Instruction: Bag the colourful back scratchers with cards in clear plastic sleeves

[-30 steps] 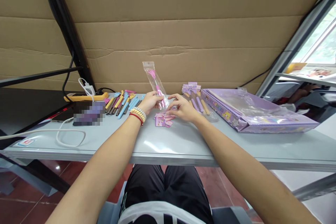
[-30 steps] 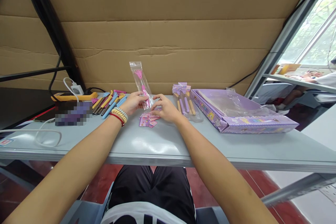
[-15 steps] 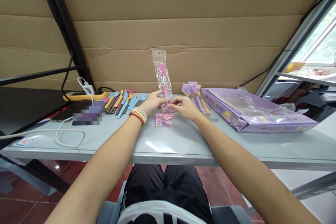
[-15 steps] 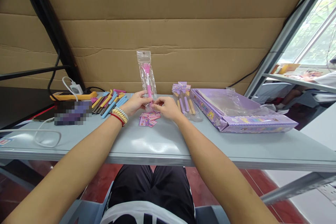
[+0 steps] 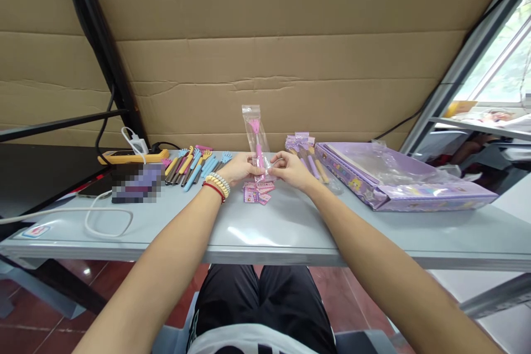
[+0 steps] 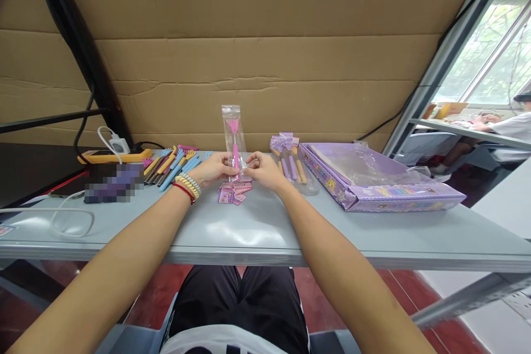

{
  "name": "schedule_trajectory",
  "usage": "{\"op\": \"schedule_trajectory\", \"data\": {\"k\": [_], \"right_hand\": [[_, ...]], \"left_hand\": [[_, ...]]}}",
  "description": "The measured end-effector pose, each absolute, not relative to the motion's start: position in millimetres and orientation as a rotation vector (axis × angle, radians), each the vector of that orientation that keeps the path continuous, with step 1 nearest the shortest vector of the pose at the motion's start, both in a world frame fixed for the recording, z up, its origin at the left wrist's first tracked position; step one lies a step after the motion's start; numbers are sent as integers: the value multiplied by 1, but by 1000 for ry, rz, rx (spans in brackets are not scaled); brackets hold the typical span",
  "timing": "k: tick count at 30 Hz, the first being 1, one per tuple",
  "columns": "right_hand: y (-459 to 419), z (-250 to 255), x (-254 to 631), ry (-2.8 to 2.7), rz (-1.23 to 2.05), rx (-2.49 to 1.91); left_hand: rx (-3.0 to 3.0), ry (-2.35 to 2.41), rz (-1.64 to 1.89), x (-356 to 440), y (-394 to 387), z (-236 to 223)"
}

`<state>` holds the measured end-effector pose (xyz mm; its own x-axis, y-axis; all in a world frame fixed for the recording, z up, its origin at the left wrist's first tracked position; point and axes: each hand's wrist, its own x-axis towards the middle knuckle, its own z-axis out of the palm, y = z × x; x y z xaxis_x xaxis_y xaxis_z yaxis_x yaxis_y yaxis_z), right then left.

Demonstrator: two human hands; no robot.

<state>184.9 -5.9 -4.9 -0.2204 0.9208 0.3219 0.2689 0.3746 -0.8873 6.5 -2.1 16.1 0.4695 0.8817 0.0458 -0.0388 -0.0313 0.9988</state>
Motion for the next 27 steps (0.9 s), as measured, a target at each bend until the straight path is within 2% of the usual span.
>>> {"op": "schedule_trajectory", "data": {"k": [20,27], "right_hand": [[-5,-5,184,-1792,752,-1051],[-1,-10,192,-1861,378,-1236]], "left_hand": [[1420,869,948,14,-1,14],[1565,1151,1231,2,20,5]]}}
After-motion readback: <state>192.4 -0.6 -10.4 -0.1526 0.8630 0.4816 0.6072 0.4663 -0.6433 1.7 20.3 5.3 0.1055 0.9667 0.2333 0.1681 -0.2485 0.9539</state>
